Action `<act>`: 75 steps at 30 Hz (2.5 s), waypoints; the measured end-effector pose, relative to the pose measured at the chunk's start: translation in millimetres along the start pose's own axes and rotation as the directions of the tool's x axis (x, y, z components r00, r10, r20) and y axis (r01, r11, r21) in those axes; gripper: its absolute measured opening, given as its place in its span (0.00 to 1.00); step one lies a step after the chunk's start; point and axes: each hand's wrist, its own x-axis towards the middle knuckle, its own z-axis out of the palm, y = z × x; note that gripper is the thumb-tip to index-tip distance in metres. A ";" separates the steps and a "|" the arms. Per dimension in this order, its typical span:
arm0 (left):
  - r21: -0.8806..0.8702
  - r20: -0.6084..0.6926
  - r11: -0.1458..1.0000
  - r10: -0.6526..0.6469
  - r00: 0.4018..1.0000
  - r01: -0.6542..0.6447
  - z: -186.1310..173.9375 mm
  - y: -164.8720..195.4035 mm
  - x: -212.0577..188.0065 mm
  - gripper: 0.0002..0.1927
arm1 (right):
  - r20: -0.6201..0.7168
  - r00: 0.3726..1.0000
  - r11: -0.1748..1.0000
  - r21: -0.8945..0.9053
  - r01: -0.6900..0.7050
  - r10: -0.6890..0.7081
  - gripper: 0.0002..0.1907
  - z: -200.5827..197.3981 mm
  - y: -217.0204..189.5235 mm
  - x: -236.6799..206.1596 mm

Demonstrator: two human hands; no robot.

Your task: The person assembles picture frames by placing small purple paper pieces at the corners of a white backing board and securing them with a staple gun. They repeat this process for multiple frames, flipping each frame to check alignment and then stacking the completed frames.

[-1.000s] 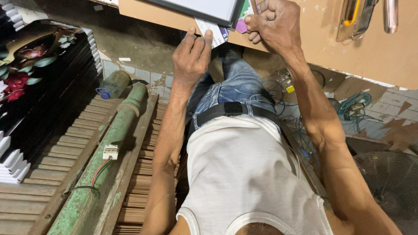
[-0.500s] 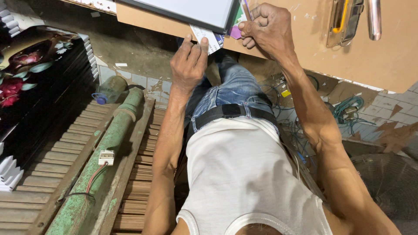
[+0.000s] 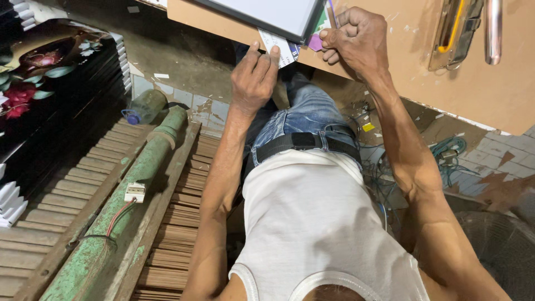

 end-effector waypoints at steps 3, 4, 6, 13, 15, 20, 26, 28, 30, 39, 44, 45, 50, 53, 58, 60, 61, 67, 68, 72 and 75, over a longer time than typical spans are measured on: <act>-0.014 -0.009 1.000 -0.012 1.000 0.011 0.3 -0.3 1.9 0.12 | 0.001 1.000 1.000 0.010 0.005 -0.005 0.08 0.0 1.8 1.7; -0.017 -0.008 1.000 -0.014 1.000 0.014 0.7 -0.2 2.2 0.12 | 0.005 1.000 1.000 0.012 0.006 -0.006 0.08 -0.2 2.1 2.0; -0.025 -0.006 1.000 -0.019 1.000 0.019 1.3 -0.3 1.8 0.12 | 0.010 1.000 1.000 0.015 0.009 -0.009 0.09 -0.2 2.1 2.6; 0.023 0.023 0.999 -0.026 0.999 0.026 -0.4 0.7 2.2 0.12 | 0.067 0.998 0.998 0.068 0.000 -0.004 0.20 0.7 -10.7 -3.4; 0.066 -0.024 0.998 0.000 1.000 0.002 0.5 0.3 4.4 0.12 | 0.100 0.994 0.996 0.081 0.040 -0.048 0.27 1.4 -15.9 -8.3; 0.004 0.039 0.999 0.052 0.998 -0.052 4.5 -5.3 8.2 0.09 | 0.091 0.995 0.986 0.162 0.034 -0.049 0.29 5.3 -22.5 -16.7; -0.040 0.077 0.989 0.145 0.986 -0.142 -4.3 -18.9 11.9 0.10 | -0.105 0.989 0.995 0.001 0.102 -0.101 0.12 27.5 -22.5 -7.3; -0.046 0.085 0.980 0.196 0.977 -0.193 -9.9 -25.3 19.7 0.10 | -0.172 0.982 0.997 0.000 0.077 -0.076 0.09 36.7 -24.5 -1.4; -0.046 0.091 0.968 0.251 0.964 -0.248 -14.4 -30.0 31.9 0.11 | -0.212 0.974 0.997 -0.027 0.071 -0.075 0.08 43.3 -26.9 4.2; -0.481 0.358 0.806 -0.179 0.916 0.346 -7.5 -35.2 92.8 0.04 | -0.263 0.958 0.978 0.199 -0.059 0.111 0.12 43.3 -19.0 13.2; -0.436 0.447 0.783 -0.240 0.862 0.444 -1.2 -35.0 97.5 0.05 | -0.411 0.908 0.963 0.267 0.038 0.078 0.10 66.5 -20.0 -6.8; -0.447 0.434 0.786 -0.228 0.872 0.428 -0.8 -35.5 97.2 0.04 | -0.445 0.894 0.964 0.254 0.076 0.047 0.09 71.7 -23.2 -12.7; -0.446 0.485 0.790 -0.182 0.855 0.421 -8.0 -39.1 98.0 0.03 | -0.476 0.875 0.969 0.244 0.041 0.083 0.12 89.1 -39.9 -31.8; -0.474 0.550 0.790 -0.080 0.831 0.390 -17.4 -48.9 102.8 0.07 | -0.511 0.855 0.969 0.242 0.042 0.091 0.13 95.7 -39.2 -30.1; -0.607 0.313 0.712 0.621 0.718 -0.352 -3.3 -81.7 123.5 0.20 | -0.585 0.811 0.981 0.172 0.087 0.031 0.10 97.3 -19.7 -32.0; -0.687 0.270 0.539 0.812 0.517 -0.487 20.9 -92.8 136.7 0.13 | -0.596 0.803 0.980 0.160 0.118 0.001 0.08 96.8 -11.9 -33.0; -0.699 0.231 0.501 0.834 0.501 -0.511 29.8 -95.9 139.0 0.15 | -0.591 0.805 0.983 0.169 0.072 0.043 0.09 97.5 -9.7 -33.0; -0.753 0.229 0.438 0.874 0.429 -0.491 52.8 -104.1 136.7 0.21 | -0.523 0.850 0.966 -0.248 -0.078 -0.066 0.16 76.5 -35.3 -36.1; -0.762 0.230 0.437 0.873 0.430 -0.479 52.0 -104.5 135.9 0.17 | -0.426 0.882 0.857 -0.512 -0.053 -0.200 0.19 62.2 -44.5 -42.7; -0.753 0.272 0.478 0.852 0.448 -0.452 49.4 -103.7 138.3 0.15 | -0.488 0.757 0.574 -0.798 -0.184 -0.435 0.11 -43.3 -75.8 -84.2; -0.765 0.284 0.478 0.852 0.439 -0.433 49.8 -101.9 141.0 0.10 | -0.351 0.877 0.445 -0.877 -0.184 -0.329 0.11 -109.0 -71.5 -87.2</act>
